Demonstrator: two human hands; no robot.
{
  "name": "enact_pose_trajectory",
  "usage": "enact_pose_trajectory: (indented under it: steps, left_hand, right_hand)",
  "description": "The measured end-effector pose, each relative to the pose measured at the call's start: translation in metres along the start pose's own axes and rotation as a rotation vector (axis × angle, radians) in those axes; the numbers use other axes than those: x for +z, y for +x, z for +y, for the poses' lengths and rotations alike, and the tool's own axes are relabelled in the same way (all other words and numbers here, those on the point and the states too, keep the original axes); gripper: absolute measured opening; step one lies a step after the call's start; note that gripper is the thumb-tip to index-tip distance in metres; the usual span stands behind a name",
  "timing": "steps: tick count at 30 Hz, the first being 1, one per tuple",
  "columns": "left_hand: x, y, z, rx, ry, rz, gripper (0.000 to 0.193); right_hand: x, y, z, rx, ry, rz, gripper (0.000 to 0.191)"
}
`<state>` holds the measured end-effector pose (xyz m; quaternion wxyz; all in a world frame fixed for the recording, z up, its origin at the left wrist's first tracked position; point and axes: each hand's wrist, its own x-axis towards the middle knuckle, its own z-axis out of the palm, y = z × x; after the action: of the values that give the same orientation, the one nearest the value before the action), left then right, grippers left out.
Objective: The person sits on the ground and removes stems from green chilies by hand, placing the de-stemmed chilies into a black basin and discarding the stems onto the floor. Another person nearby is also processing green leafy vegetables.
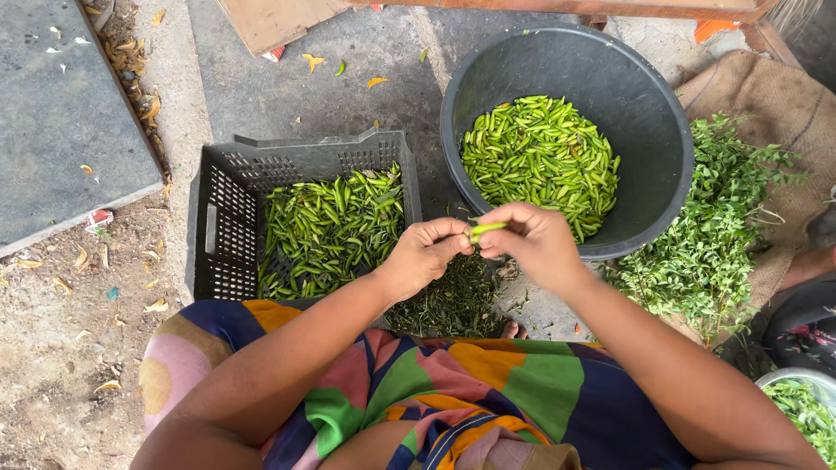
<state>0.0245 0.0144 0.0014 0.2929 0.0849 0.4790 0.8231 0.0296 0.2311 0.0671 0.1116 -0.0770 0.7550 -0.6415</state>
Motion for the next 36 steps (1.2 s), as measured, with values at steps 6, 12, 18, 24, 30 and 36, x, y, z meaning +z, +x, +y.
enact_pose_trajectory:
  steps: [6, 12, 18, 24, 30, 36]
  left_hand:
    - [0.002, 0.0, 0.017, -0.149, -0.132, -0.051, 0.037]
    - [0.014, -0.003, 0.029, -0.378, -0.433, 0.098, 0.085]
    - [0.014, -0.002, 0.02, -0.303, -0.455, 0.038, 0.094]
    - [0.002, -0.002, 0.0, -0.277, -0.471, -0.086, 0.077]
    - [-0.006, -0.002, 0.0, -0.321, -0.447, 0.004, 0.064]
    - [-0.002, -0.002, 0.009, -0.233, -0.352, -0.052, 0.068]
  right_hand:
    - [-0.034, 0.01, -0.019, 0.036, -0.272, 0.189, 0.016]
    - [-0.003, -0.015, -0.049, -0.471, -1.027, 0.21, 0.024]
    - [0.043, -0.023, -0.028, -0.77, -0.934, -0.259, 0.039]
    - [0.036, -0.016, -0.022, -0.687, -0.945, -0.202, 0.033]
    - [0.006, -0.012, -0.031, -0.342, -0.751, 0.026, 0.009]
    - [0.005, -0.019, -0.035, -0.123, -1.202, -0.016, 0.009]
